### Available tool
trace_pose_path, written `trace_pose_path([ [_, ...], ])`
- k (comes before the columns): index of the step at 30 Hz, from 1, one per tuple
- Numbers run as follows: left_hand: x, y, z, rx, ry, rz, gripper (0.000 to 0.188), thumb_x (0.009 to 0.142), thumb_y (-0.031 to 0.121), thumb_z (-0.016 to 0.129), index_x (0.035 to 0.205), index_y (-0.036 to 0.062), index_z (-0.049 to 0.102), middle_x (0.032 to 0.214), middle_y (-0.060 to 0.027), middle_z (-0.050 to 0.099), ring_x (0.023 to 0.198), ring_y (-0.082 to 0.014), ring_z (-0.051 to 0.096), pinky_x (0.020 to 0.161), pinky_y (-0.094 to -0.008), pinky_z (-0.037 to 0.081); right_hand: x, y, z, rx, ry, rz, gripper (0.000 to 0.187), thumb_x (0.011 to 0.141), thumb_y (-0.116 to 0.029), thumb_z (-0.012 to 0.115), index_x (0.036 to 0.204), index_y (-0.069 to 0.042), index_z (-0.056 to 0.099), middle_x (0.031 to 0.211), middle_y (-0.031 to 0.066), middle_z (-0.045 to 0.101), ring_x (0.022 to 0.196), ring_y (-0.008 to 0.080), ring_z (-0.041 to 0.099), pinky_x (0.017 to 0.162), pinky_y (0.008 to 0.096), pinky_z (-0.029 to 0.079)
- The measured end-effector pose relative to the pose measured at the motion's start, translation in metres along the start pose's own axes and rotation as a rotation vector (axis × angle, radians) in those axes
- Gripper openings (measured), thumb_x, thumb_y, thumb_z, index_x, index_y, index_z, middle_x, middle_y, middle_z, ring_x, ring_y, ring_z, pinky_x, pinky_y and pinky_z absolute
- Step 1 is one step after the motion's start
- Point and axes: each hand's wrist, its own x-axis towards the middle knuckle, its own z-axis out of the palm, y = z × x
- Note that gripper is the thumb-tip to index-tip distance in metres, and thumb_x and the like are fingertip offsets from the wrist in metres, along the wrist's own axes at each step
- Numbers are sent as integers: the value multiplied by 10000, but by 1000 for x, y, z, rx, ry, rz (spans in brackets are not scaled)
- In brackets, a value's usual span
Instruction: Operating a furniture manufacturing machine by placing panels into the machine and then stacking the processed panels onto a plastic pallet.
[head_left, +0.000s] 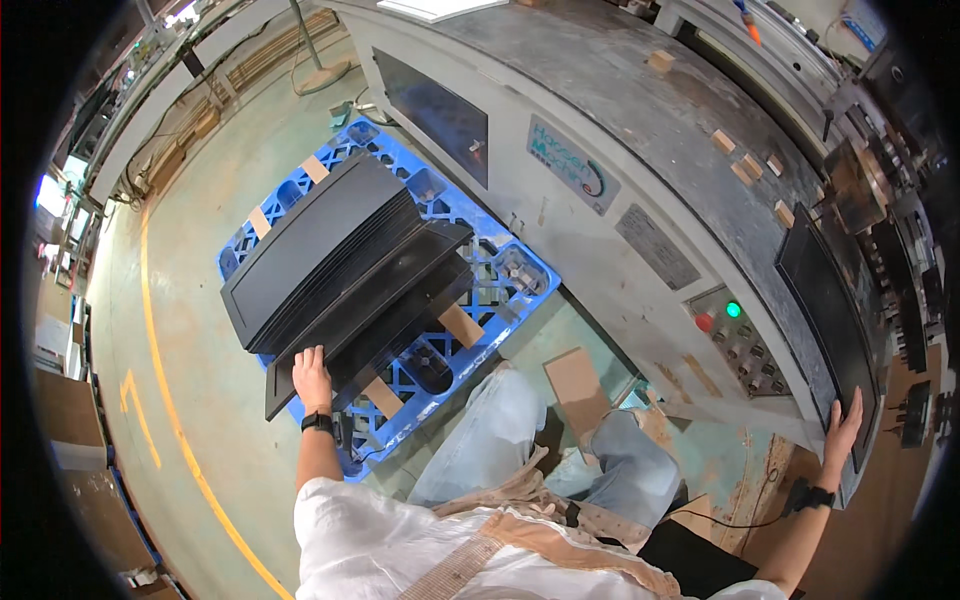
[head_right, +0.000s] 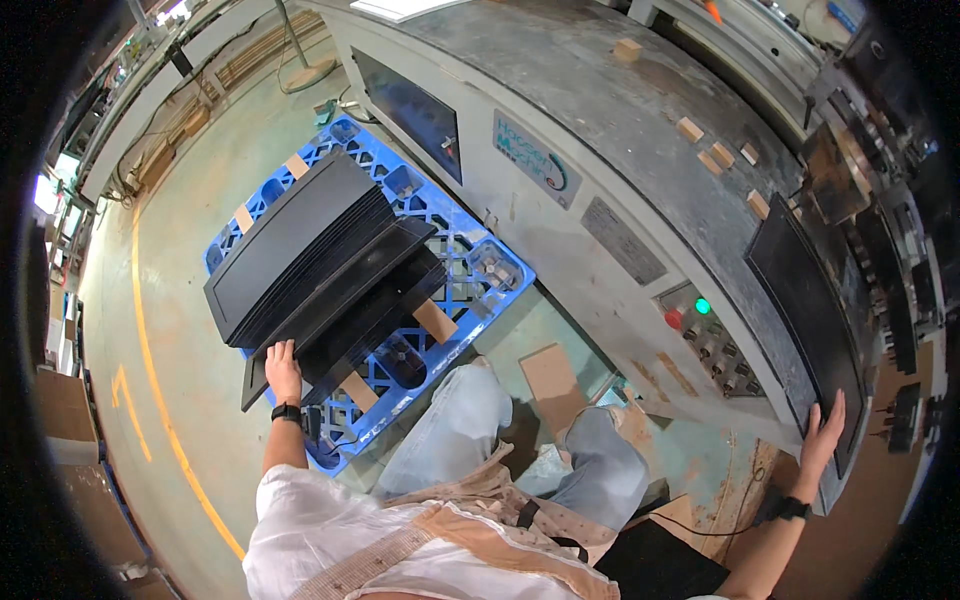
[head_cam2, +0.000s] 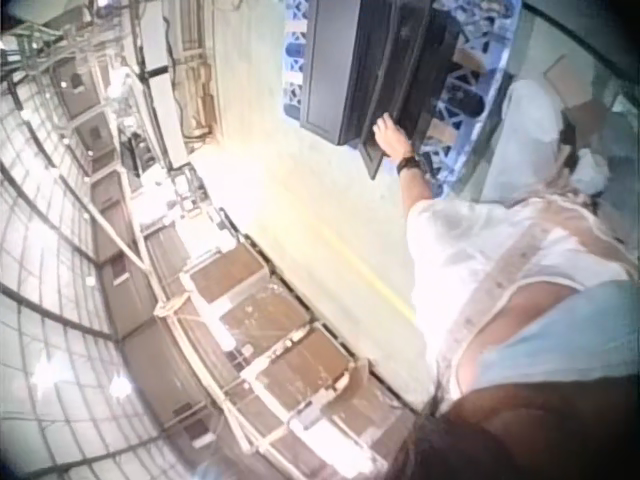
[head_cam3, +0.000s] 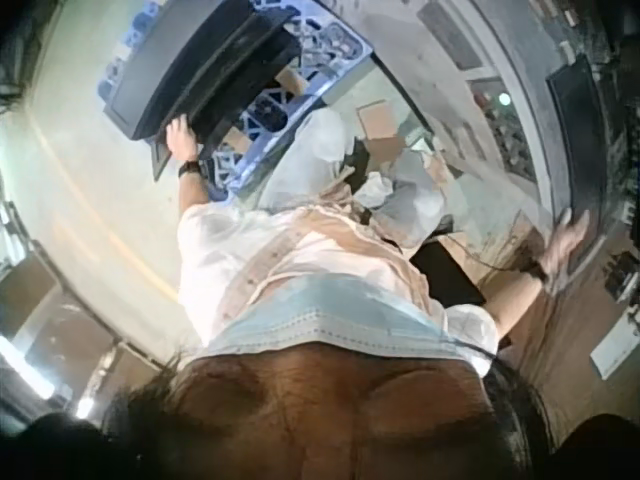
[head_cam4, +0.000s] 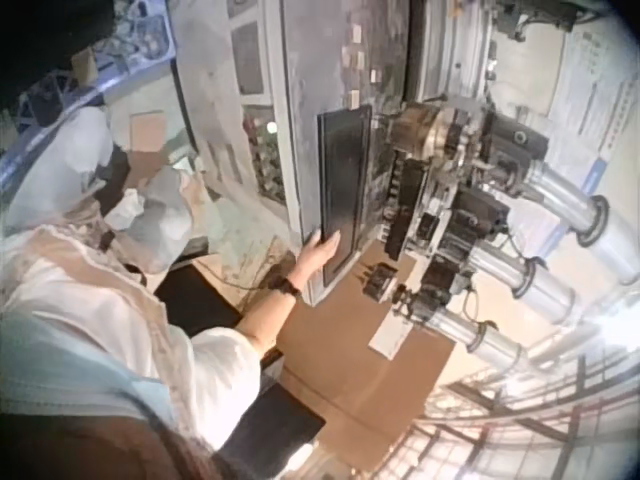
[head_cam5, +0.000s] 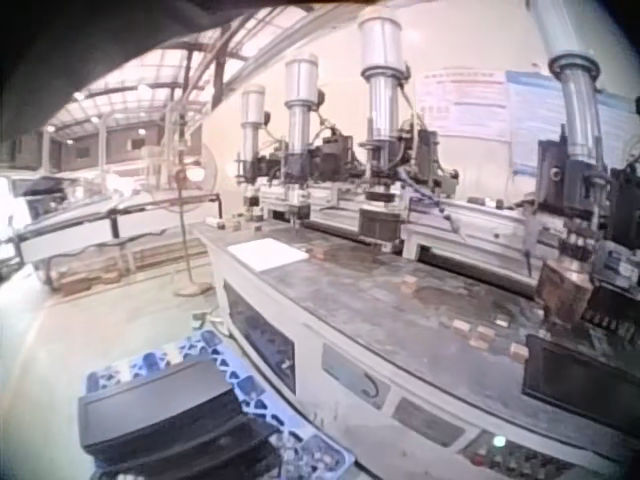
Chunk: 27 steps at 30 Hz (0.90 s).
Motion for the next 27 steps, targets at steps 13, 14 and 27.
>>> trace_pose_path([
  [13, -11, -9, 119, 119, -733, -156, 739, 765, 125, 695, 1404, 55, 331, 1265, -85, 448, 1163, -272, 477, 887, -410, 511, -136, -30, -173, -292, -51, 199, 428, 924, -140, 579, 1327, -32, 483, 1387, 197, 438, 1282, 339, 421, 1061, 416, 351],
  [14, -2, 5, 124, 92, -731, -139, 671, 796, 123, 658, 1389, 52, 352, 1259, -86, 456, 1156, -274, 484, 877, -409, 512, -164, -12, -202, -352, -64, 256, 438, 914, -145, 592, 1322, -25, 485, 1378, 202, 446, 1276, 342, 429, 1062, 417, 350],
  [27, 151, 303, -40, -833, -13, 674, 529, 770, 125, 730, 1246, 13, 528, 1197, -201, 515, 1092, -384, 500, 935, -423, 419, -405, -126, -260, -883, -120, 974, 299, 724, -183, 738, 902, 0, 584, 1105, 209, 552, 1047, 383, 539, 857, 433, 487],
])
